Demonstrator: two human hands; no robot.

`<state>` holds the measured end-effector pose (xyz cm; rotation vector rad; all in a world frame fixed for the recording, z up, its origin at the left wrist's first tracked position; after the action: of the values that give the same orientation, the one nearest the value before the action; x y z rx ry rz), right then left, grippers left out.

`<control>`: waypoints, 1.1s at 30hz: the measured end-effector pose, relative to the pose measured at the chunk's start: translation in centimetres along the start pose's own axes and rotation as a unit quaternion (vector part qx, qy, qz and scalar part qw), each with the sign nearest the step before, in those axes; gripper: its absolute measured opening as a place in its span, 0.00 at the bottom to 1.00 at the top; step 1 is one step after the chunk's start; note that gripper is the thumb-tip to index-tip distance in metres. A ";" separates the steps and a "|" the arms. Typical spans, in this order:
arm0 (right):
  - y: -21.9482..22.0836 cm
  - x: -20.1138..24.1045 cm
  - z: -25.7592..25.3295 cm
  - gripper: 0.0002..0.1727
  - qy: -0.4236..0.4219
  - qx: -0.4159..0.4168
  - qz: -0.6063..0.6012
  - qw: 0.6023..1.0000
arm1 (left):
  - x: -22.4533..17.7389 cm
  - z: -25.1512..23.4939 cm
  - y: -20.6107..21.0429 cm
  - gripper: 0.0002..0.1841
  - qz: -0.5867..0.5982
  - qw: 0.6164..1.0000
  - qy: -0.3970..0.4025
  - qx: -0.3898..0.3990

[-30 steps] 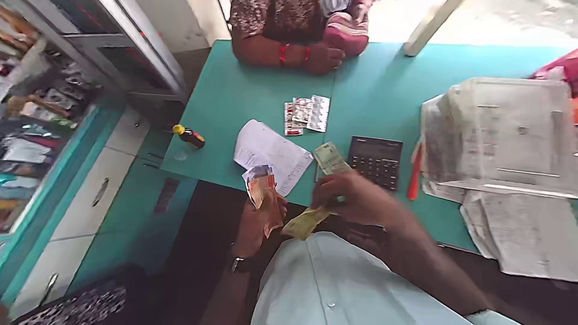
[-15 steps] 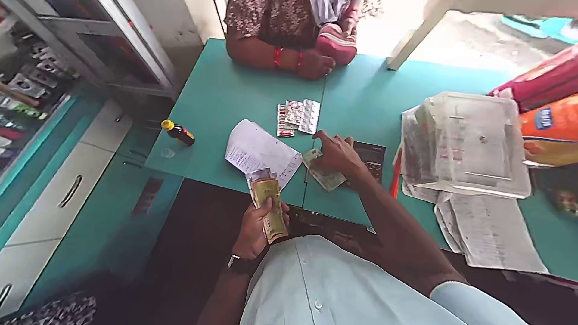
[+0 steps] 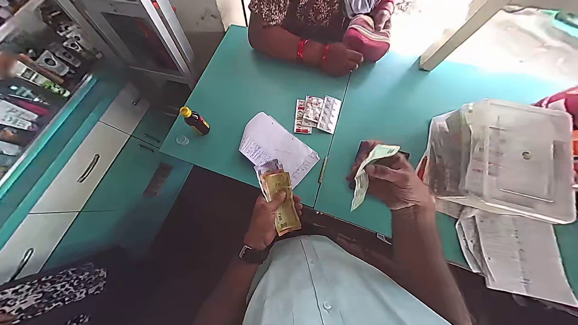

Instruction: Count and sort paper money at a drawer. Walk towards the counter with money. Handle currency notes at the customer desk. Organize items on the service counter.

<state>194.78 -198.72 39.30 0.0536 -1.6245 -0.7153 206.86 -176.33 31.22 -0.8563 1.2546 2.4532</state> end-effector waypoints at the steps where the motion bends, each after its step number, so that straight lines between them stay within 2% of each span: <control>1: 0.1 -1.2 0.2 0.14 0.018 -0.024 -0.039 0.999 | -0.1 0.0 0.1 0.13 -0.012 1.000 0.005 -0.003; 2: 0.4 -2.3 0.2 0.09 0.035 -0.047 -0.045 0.997 | -0.3 0.0 0.2 0.14 -0.022 1.000 0.009 -0.003; 3: 0.4 -3.0 0.3 0.08 0.045 -0.072 -0.011 0.996 | -0.4 0.0 0.4 0.14 -0.033 0.999 0.015 -0.001; 5: 0.7 -3.2 0.1 0.12 0.053 -0.094 0.186 0.977 | -0.8 -0.1 0.7 0.16 -0.053 0.998 0.029 -0.003; 7: 1.3 -3.5 -0.2 0.19 0.080 -0.106 0.441 0.888 | -1.3 -0.1 0.8 0.20 -0.075 0.996 0.052 -0.019; 8: 2.0 -3.8 -0.2 0.18 0.083 -0.111 0.500 0.855 | -1.5 -0.1 0.9 0.22 -0.091 0.993 0.066 -0.030; 9: 2.8 -4.3 -0.2 0.15 0.070 -0.109 0.514 0.848 | -1.6 -0.1 0.9 0.24 -0.109 0.990 0.082 -0.041; 10: 3.6 -4.9 -0.2 0.12 0.049 -0.100 0.493 0.863 | -1.7 -0.2 1.0 0.26 -0.127 0.986 0.097 -0.049; 12: 5.5 -6.2 -0.2 0.14 0.009 -0.051 0.330 0.942 | -1.8 -0.5 1.5 0.27 -0.144 0.980 0.120 -0.061; 13: 6.6 -6.6 -0.2 0.13 -0.004 -0.022 0.250 0.968 | -1.8 -0.5 1.6 0.27 -0.143 0.979 0.126 -0.067; 15: 7.8 -7.2 0.0 0.13 -0.007 -0.009 0.202 0.979 | -1.7 -0.4 1.8 0.27 -0.154 0.976 0.129 -0.077; 18: 6.6 -7.3 0.3 0.06 -0.016 -0.070 0.229 0.971 | -1.3 -0.2 2.4 0.23 -0.154 0.982 0.095 -0.051; 20: 5.2 -7.0 0.4 0.06 -0.024 -0.105 0.216 0.970 | -0.9 0.1 2.3 0.19 -0.101 0.992 0.064 -0.032; 22: 3.9 -6.2 0.6 0.06 -0.028 -0.136 0.239 0.961 | -1.3 0.7 0.6 0.16 -0.072 0.991 0.088 -0.067; 25: 2.6 -4.7 0.9 0.07 -0.024 -0.169 0.354 0.919 | -3.9 2.1 -1.1 0.13 -0.118 0.975 0.150 -0.115; 28: 3.0 -4.1 0.8 0.09 -0.021 -0.164 0.468 0.868 | -6.0 3.6 -0.7 0.19 -0.159 0.960 0.196 -0.120; 30: 4.4 -4.1 0.5 0.11 -0.038 -0.144 0.522 0.840 | -6.0 3.6 0.2 0.21 -0.170 0.957 0.202 -0.120; 33: 6.2 -4.8 0.4 0.12 -0.049 -0.122 0.532 0.837 | -4.4 1.7 0.5 0.20 -0.144 0.965 0.177 -0.127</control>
<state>197.64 -191.50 38.06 -1.0182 -1.3547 -0.0316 209.45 -175.09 34.98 -1.4873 0.8398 2.3170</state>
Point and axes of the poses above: each hand's wrist, its own z-axis away from the middle knuckle, its own y-axis out of the palm, x = y × z, the point moved 10 cm from there along -z, towards the middle knuckle, and after that the axes turned 10 degrees about x, right-handed, at the moved point
